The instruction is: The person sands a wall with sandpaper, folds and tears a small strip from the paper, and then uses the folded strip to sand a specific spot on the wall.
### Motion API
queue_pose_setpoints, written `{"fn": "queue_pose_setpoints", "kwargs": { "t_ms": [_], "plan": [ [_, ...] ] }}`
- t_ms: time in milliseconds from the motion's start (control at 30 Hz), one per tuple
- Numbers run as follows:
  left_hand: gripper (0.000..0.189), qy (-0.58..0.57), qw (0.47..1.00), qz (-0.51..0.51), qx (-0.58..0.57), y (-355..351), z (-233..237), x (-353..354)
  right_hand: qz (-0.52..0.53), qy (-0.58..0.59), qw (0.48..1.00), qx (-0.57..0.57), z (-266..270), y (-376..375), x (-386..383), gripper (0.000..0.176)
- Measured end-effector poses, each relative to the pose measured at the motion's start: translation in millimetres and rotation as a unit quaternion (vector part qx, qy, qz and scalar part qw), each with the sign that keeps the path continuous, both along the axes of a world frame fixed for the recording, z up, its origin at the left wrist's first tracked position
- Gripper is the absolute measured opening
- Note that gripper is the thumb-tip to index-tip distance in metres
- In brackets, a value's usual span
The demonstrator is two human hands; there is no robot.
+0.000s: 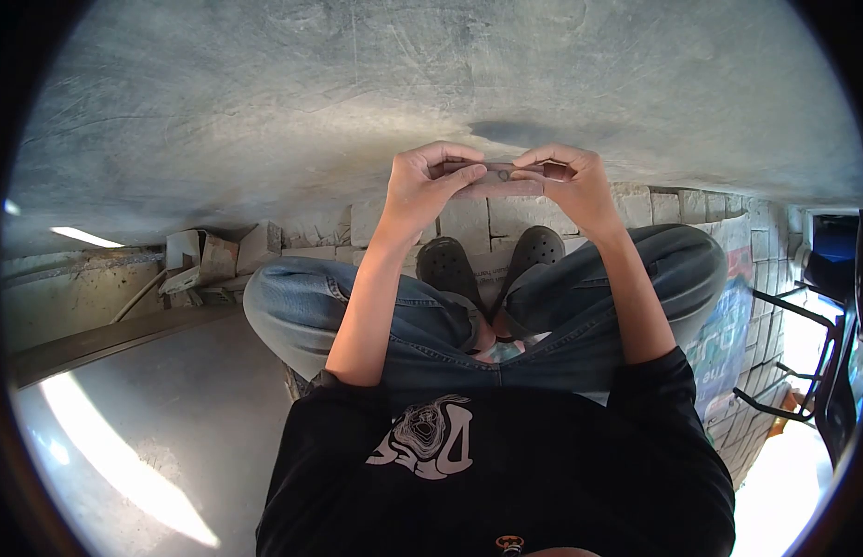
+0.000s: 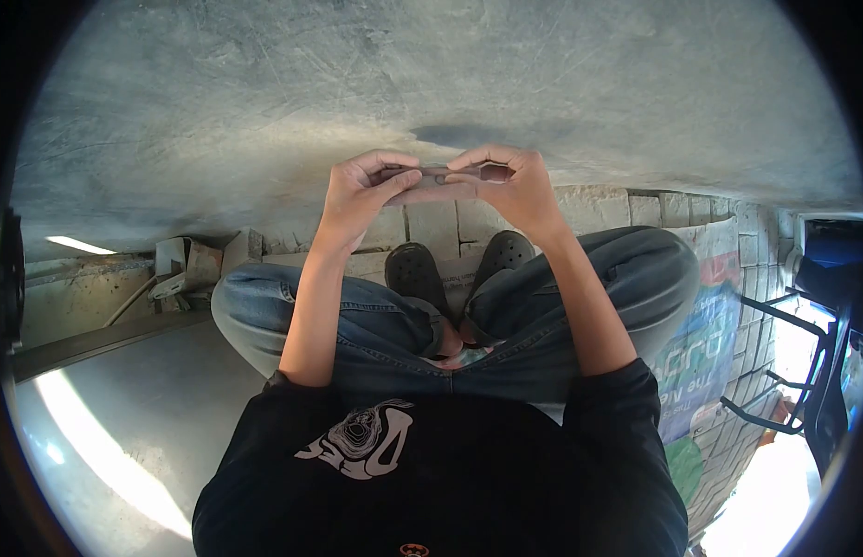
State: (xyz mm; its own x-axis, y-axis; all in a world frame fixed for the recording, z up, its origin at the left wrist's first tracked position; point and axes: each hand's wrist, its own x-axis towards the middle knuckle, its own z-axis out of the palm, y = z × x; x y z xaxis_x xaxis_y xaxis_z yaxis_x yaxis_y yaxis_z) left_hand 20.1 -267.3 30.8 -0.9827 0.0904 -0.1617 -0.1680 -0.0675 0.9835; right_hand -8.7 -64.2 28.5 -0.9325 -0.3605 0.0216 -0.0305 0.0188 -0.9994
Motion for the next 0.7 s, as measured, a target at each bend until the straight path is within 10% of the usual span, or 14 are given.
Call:
{"fn": "queue_pose_setpoints", "kwargs": {
  "t_ms": [133,467,700],
  "plan": [
    [0.017,0.013,0.999,0.001,0.036,0.5,1.2,0.7,0.004,-0.180,0.984,-0.006,13.6,-1.0,2.3,0.014],
    [0.024,-0.066,0.997,-0.017,0.021,-0.8,2.5,1.4,0.039,-0.063,0.997,-0.032,-0.9,1.0,0.7,0.016],
    [0.024,0.033,0.999,-0.023,-0.002,0.8,-1.5,0.9,0.027,-0.206,0.978,-0.031,11.4,-0.3,3.1,0.025]
  ]
}}
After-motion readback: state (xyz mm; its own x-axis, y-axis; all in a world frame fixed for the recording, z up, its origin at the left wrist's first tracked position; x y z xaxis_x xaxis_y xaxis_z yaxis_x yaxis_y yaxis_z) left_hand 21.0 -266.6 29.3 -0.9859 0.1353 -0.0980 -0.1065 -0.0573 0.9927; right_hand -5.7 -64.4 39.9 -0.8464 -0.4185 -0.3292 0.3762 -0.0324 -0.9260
